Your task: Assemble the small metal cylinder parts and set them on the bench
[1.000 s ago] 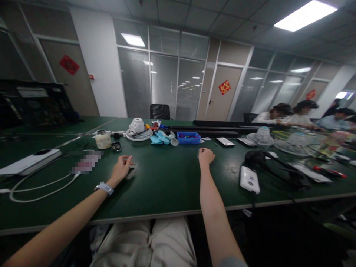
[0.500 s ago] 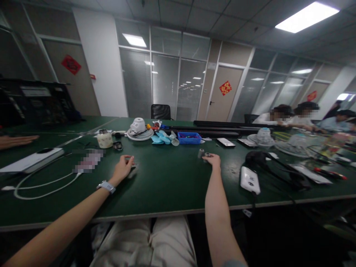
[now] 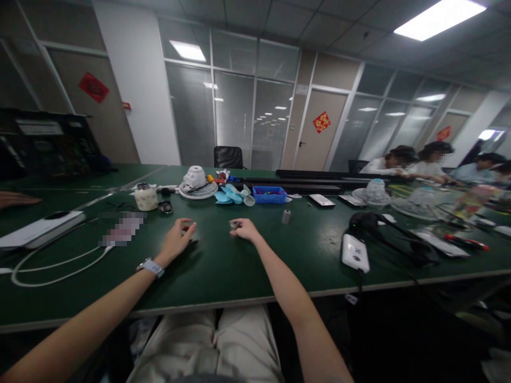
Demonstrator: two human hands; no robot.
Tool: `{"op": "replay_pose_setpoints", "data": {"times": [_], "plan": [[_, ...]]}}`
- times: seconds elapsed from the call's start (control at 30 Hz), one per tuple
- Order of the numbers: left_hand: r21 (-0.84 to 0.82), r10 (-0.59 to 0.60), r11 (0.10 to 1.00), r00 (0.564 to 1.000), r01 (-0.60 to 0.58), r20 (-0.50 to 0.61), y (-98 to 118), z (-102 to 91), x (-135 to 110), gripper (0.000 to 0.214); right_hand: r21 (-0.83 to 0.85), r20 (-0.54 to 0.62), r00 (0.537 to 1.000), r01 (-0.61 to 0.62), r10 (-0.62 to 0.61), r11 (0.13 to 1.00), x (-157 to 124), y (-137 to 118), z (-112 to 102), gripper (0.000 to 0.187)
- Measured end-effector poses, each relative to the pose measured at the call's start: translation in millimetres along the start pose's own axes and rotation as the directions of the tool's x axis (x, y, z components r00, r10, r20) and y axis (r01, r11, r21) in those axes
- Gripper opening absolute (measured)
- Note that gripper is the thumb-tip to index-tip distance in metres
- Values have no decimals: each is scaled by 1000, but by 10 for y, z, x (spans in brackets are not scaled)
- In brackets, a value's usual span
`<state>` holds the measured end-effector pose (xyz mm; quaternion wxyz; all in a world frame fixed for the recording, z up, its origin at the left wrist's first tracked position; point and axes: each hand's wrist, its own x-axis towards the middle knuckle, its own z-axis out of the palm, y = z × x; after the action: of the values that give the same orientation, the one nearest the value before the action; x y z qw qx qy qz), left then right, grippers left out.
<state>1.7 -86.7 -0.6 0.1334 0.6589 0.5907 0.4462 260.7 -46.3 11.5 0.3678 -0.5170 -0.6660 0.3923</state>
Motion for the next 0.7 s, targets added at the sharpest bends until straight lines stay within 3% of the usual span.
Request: {"op": "replay_pose_setpoints", "data": {"times": [0.13, 0.27, 0.37, 0.53, 0.7], "plan": [[-23, 207, 978, 977, -206, 44, 202, 5, -92, 46, 131, 42, 989, 133, -139, 982, -15, -52, 569, 49], [-36, 327, 945, 944, -325, 52, 323, 33, -138, 38, 152, 26, 959, 275, -282, 950, -73, -8, 829, 44], [-99, 271, 959, 962, -266, 41, 319, 69, -125, 38, 63, -10, 939, 345, -345, 937, -110, 12, 887, 41], [-287, 171, 944, 985, -165, -4, 301, 154, -66, 42, -46, -17, 939, 343, -345, 938, -161, -29, 858, 36], [-337, 37, 939, 994, -70, -105, 228, 120, 7, 48, -36, -26, 942, 334, -335, 942, -190, -59, 842, 44]]}}
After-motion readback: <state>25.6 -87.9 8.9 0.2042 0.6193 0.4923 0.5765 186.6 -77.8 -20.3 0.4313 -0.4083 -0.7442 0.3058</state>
